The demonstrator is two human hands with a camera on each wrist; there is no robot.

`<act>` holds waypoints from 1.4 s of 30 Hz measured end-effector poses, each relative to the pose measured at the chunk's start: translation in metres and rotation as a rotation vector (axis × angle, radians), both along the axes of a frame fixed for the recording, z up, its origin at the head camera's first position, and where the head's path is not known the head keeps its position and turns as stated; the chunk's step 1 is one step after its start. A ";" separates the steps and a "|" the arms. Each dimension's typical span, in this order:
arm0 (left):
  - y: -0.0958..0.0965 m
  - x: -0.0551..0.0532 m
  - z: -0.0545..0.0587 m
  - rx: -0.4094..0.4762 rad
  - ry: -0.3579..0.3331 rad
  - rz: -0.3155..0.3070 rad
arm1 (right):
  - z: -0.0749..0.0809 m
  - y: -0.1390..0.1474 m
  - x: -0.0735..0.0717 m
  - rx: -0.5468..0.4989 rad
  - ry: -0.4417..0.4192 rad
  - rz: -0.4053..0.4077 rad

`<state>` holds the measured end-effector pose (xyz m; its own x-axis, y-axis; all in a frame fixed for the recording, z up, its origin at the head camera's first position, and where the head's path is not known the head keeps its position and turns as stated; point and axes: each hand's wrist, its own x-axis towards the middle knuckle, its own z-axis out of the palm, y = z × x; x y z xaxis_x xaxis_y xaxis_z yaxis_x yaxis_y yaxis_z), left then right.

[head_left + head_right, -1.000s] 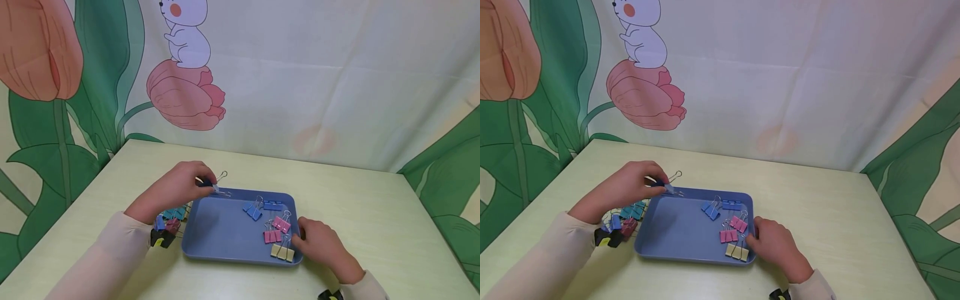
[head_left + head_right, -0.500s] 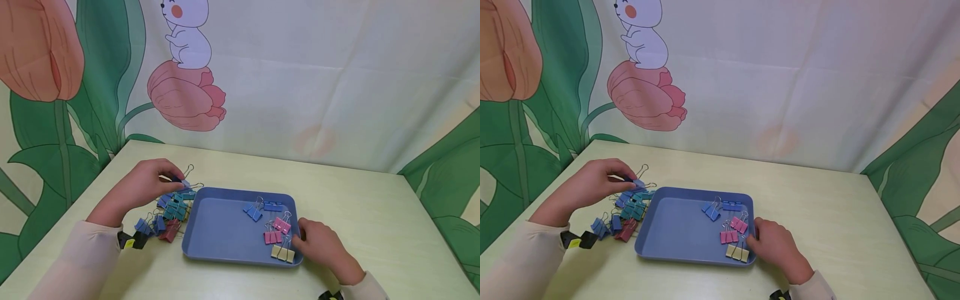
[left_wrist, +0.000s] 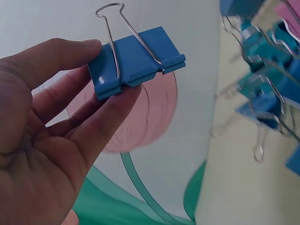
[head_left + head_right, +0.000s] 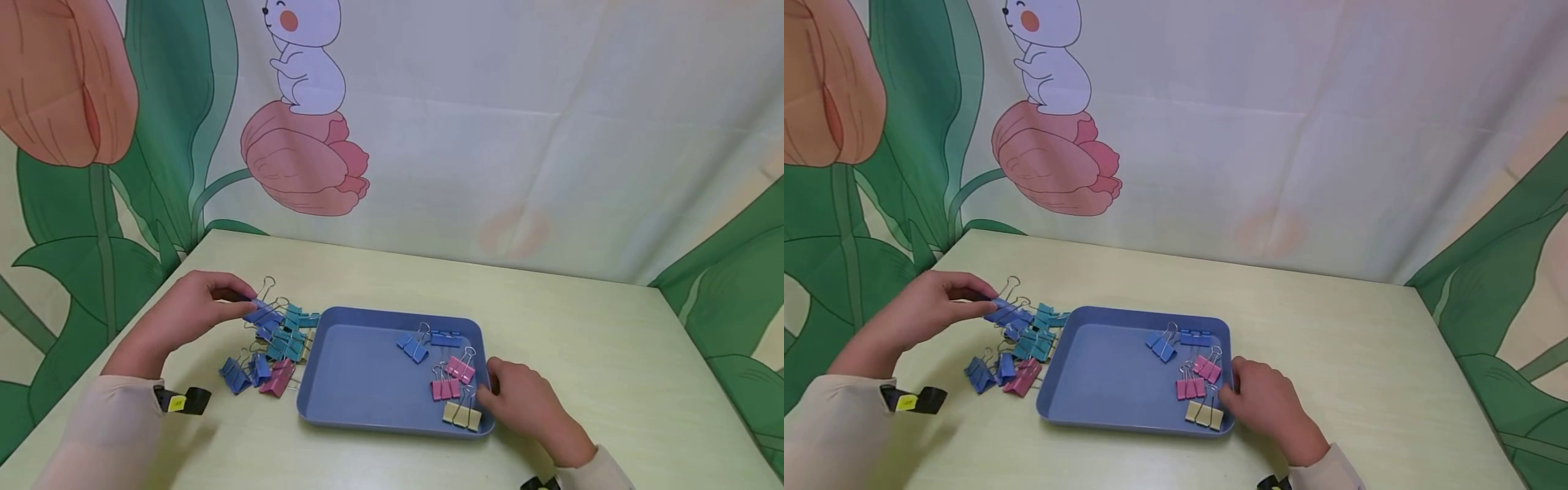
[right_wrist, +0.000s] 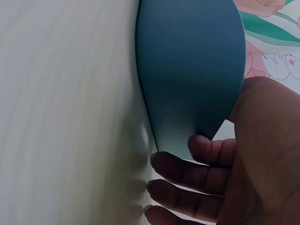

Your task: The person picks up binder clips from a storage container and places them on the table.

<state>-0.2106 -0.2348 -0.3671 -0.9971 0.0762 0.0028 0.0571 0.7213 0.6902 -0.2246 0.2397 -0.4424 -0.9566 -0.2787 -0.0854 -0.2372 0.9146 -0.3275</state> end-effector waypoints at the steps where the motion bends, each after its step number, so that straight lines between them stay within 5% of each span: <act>1: -0.004 0.000 -0.002 0.005 -0.008 0.008 | 0.000 0.000 0.000 0.000 0.000 0.000; 15: -0.045 0.006 -0.040 0.034 -0.057 0.082 | -0.001 0.002 0.000 -0.001 0.018 0.011; 26: -0.058 -0.005 -0.071 0.143 -0.165 0.085 | -0.001 0.002 0.000 -0.001 0.023 0.017; 42: -0.051 -0.010 -0.086 0.209 -0.191 0.074 | -0.003 0.003 -0.001 -0.012 0.013 0.011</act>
<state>-0.2205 -0.2861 -0.4528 -0.9838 0.0209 -0.1778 -0.1359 0.5594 0.8177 -0.2252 0.2427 -0.4455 -0.9544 -0.2904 -0.0699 -0.2517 0.9078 -0.3354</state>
